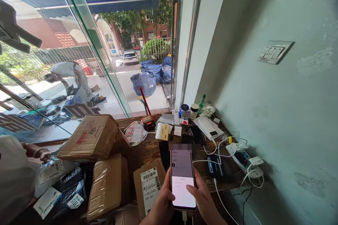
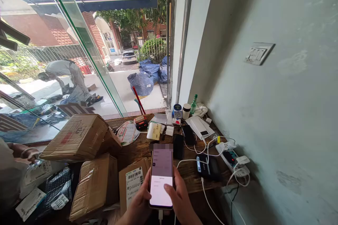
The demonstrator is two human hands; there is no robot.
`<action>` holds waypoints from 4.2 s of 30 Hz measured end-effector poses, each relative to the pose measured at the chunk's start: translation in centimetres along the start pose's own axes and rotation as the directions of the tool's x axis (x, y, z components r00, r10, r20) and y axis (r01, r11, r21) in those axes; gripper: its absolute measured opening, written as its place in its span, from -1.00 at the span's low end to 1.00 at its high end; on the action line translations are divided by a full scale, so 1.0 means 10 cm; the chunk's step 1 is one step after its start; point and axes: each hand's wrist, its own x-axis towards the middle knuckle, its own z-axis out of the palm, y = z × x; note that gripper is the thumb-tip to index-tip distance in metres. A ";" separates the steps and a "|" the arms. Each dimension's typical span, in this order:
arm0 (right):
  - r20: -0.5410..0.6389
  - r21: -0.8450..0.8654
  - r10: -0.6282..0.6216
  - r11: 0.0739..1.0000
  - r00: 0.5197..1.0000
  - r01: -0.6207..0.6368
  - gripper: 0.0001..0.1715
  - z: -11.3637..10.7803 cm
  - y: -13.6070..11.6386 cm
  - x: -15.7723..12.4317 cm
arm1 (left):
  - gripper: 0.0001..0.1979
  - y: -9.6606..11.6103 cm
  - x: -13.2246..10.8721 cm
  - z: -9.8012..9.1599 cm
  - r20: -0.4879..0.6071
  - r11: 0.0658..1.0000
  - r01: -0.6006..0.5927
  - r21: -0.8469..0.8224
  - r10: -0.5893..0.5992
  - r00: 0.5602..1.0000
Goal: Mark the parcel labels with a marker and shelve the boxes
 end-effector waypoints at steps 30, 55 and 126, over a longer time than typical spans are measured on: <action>0.099 -0.772 -0.555 0.481 0.826 0.416 -0.31 0.03 -0.29 0.09 | -0.11 0.05 -0.03 -0.01 0.057 0.998 0.052 0.023 -0.053 0.997; 0.009 -0.352 -0.298 0.893 0.954 0.282 -0.28 0.05 -0.06 0.03 | -0.17 0.03 -0.03 0.02 -0.067 1.000 0.015 0.023 -0.013 0.998; 0.173 -0.122 0.056 0.992 0.983 -0.036 -0.03 -0.06 -0.06 0.03 | -0.24 0.05 -0.05 0.10 -0.077 1.000 -0.003 -0.016 0.002 0.997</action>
